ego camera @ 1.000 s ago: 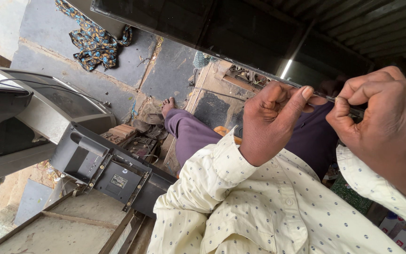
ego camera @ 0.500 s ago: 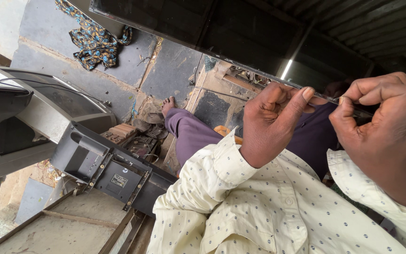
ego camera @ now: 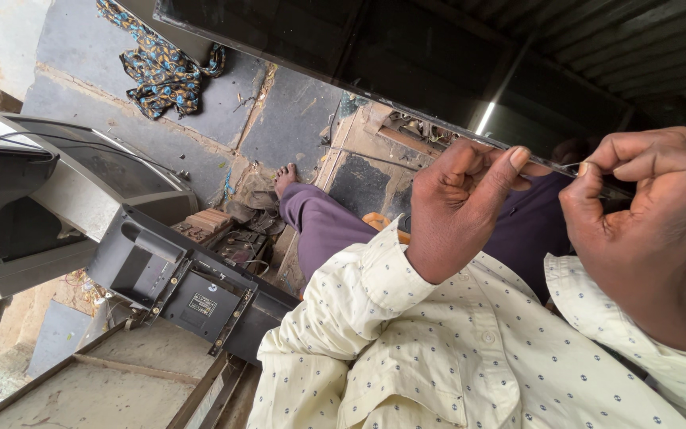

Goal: The person sits and manipulates a small dark electronic component with both hands, pinching and working at its edge for most of the episode, briefly pausing and looking around before resuming. The component stays in hand throughout and no tool is used.

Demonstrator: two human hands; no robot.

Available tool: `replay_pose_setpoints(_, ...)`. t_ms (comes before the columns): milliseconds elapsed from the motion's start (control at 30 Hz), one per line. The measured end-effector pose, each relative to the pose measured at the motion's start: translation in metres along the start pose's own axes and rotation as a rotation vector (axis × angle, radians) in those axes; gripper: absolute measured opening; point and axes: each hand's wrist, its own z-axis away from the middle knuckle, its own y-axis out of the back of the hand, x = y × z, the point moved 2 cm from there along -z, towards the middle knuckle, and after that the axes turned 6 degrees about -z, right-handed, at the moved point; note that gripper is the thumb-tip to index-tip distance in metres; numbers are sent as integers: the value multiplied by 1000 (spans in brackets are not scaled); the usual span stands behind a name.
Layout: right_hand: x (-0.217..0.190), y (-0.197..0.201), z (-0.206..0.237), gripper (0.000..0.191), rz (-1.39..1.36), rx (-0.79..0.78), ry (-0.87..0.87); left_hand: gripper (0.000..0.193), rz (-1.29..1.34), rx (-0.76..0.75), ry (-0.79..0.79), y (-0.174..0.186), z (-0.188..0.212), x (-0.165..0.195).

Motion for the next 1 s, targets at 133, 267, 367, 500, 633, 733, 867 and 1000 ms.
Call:
replay_pose_setpoints(133,0,1,2,43,-61,24,4,15,-280,67,11,1,4,15)
replay_pose_setpoints(267,4,2,7,42,-60,31,-9,24,-726,135,-198,2,5,38)
replay_pose_setpoints(367,6,3,11,40,-89,32,-31,31,-1012,81,-393,2,6,54)
replay_pose_setpoints(500,8,4,13,43,-103,49,-29,45,-1224,-38,-631,-11,9,67)
replay_pose_setpoints(633,6,6,10,42,-74,64,-14,62,-1211,-147,-554,-27,1,66)
replay_pose_setpoints(733,4,6,8,43,-86,80,-22,68,-1248,-226,-551,-28,-3,66)
replay_pose_setpoints(867,3,8,7,45,-89,89,-18,65,-1336,-287,-611,-33,-7,67)
replay_pose_setpoints(1000,4,9,9,47,-114,100,-9,48,-1377,-295,-704,-41,-14,70)
